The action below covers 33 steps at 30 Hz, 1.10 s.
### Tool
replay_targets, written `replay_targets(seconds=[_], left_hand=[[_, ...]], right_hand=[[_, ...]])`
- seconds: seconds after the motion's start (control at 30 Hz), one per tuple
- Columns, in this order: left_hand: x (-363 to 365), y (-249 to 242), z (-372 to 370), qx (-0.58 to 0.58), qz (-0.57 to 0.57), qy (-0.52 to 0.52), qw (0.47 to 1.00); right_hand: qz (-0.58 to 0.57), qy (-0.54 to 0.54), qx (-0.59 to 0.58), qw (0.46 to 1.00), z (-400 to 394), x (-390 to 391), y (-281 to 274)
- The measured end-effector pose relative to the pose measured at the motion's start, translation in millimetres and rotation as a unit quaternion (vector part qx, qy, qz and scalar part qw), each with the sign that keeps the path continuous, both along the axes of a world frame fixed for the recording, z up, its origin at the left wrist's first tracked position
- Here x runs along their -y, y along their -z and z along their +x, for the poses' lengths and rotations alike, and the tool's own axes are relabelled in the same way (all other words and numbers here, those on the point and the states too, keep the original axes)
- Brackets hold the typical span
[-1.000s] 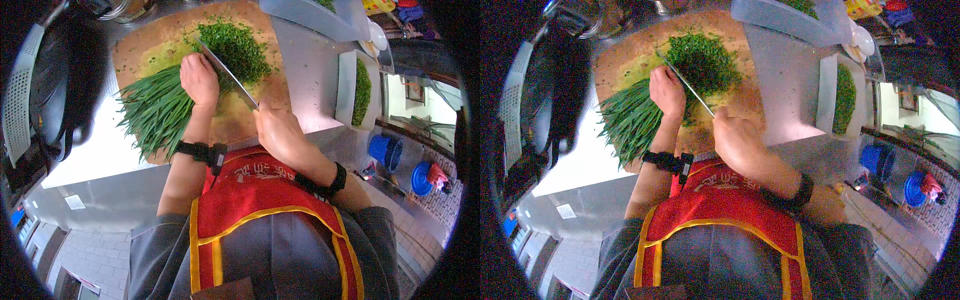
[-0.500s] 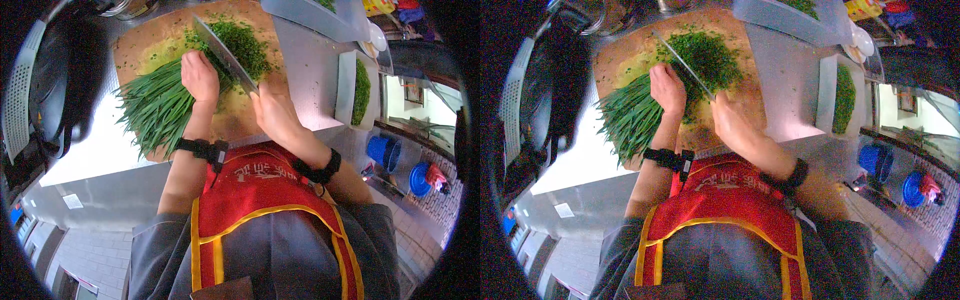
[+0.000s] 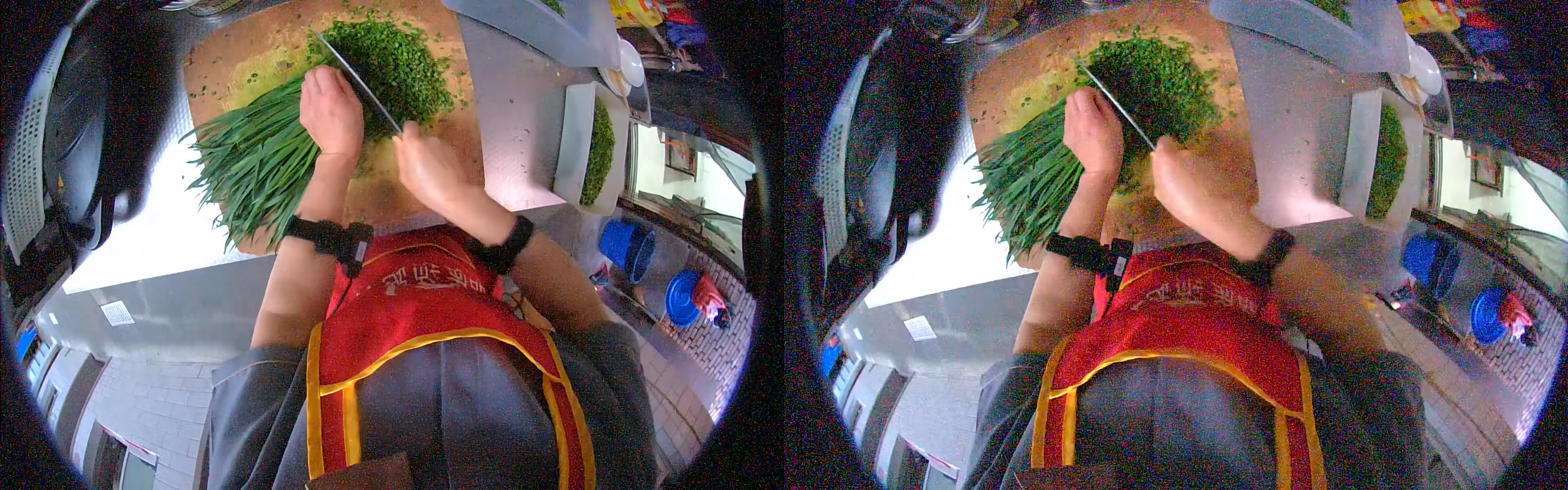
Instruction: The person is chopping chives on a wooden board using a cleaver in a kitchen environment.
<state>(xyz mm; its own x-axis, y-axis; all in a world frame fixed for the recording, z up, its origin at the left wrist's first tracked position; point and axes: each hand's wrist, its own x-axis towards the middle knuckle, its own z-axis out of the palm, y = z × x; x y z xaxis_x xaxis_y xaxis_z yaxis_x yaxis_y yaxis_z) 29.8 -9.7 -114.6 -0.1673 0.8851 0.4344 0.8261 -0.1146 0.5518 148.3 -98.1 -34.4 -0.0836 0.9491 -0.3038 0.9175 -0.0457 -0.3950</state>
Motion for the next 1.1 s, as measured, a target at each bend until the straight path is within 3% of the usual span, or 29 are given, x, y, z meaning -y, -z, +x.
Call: replay_targets(seconds=[0.17,0.3,0.4,0.5,0.53,0.63,0.83,0.9,1.0,1.1], left_hand=[[3,-2,0,0.012,0.012,0.003,1.000],[-10,-1,-10,0.045,0.032,0.010,0.998],[-25,-9,-27,0.073,-0.091,0.054,0.992],[-32,-20,-41,-0.105,-0.193,0.079,0.972],[-35,-24,-47,-0.063,-0.261,0.116,0.956],[-19,-37,-57,0.026,-0.293,0.190,0.937],[31,-47,-42,-0.223,-0.183,0.188,0.939],[40,-50,-39,-0.245,-0.166,0.179,0.938],[44,-55,-40,-0.295,-0.165,0.184,0.923],[35,-54,-45,-0.282,-0.195,0.212,0.915]], right_hand=[[0.066,0.012,-0.040,0.997,8,-4,17],[0.051,0.025,-0.088,0.994,24,-10,9],[0.050,0.043,-0.098,0.993,28,-5,12],[0.092,0.061,-0.122,0.986,32,-1,8],[0.089,0.065,-0.128,0.986,34,0,5],[0.098,0.074,-0.140,0.982,43,5,1],[0.119,0.080,-0.114,0.983,46,14,-8],[0.151,0.073,-0.113,0.979,49,15,-1],[0.101,0.094,-0.140,0.980,51,13,3],[0.113,0.086,-0.145,0.979,50,12,-1]])
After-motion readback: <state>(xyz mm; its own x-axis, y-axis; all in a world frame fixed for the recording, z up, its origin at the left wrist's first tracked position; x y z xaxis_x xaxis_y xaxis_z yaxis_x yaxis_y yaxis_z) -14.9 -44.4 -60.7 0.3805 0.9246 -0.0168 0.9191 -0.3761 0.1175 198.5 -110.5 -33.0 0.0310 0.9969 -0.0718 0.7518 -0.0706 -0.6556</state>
